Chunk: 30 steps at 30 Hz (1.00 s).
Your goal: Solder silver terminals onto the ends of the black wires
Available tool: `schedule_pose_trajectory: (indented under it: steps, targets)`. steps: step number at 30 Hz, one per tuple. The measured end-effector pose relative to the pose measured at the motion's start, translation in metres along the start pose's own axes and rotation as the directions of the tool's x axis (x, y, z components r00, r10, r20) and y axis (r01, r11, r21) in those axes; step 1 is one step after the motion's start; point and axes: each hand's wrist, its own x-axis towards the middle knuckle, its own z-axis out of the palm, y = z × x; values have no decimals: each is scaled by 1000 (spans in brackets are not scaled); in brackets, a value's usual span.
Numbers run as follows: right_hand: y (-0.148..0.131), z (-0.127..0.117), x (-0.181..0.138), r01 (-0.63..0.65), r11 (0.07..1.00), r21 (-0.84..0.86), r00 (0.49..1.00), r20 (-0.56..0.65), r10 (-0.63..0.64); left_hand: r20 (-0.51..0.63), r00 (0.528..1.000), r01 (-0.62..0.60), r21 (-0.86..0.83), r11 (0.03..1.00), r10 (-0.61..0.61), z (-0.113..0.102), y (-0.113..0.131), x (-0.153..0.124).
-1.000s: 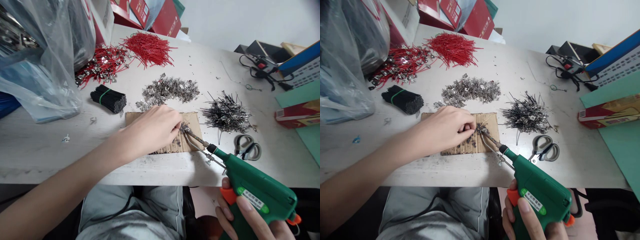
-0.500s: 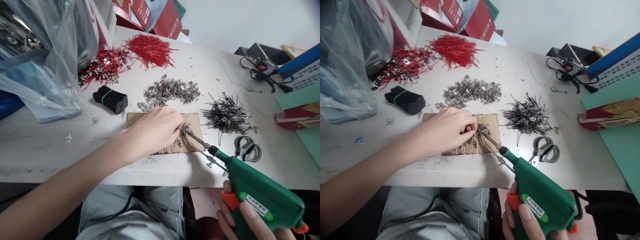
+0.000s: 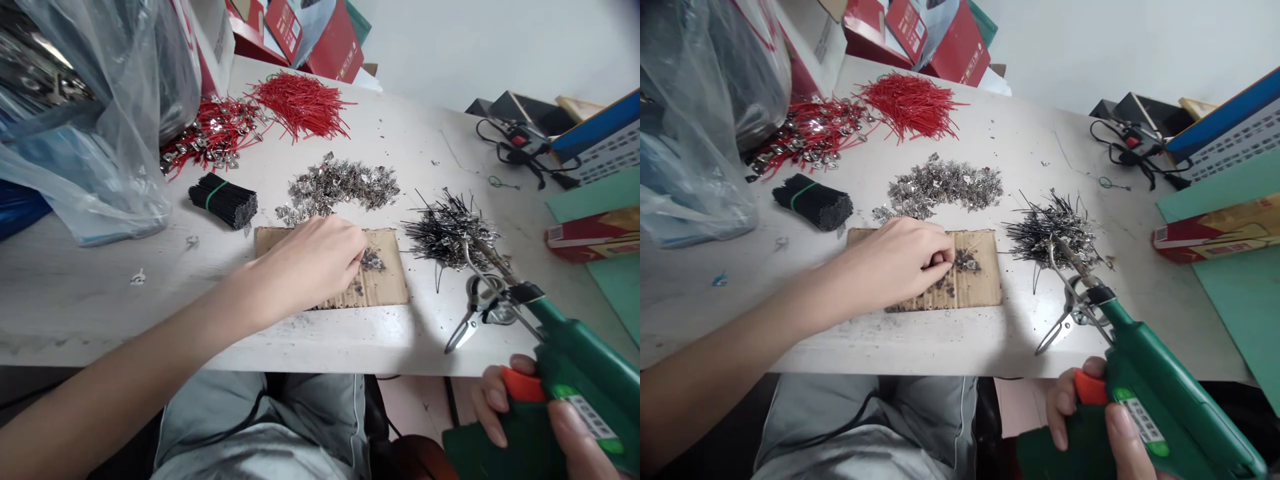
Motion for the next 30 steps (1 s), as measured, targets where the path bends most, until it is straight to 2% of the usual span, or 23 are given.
schedule_pose_trajectory:
  steps: [7,10,16,21,26,30]
  targets:
    - [20,2,25,42,993,110,997,66,-49,11,1000,6,1,1000,-6,1,0,0]
    - [25,2,26,39,993,110,995,92,-49,23,1000,11,-11,1000,-11,1,1,0]
    - [26,4,23,63,989,130,997,45,-70,11,1000,-2,-11,1000,2,1,0,-1]
    - [24,2,23,9,993,118,996,89,-20,0,1000,-7,0,1000,7,2,-1,-1]
    - [24,9,22,60,990,126,997,30,-64,2,1000,-6,1,1000,6,1,0,0]
    - [22,16,19,36,988,149,999,-44,-30,10,1000,1,0,1000,-1,0,1,0]
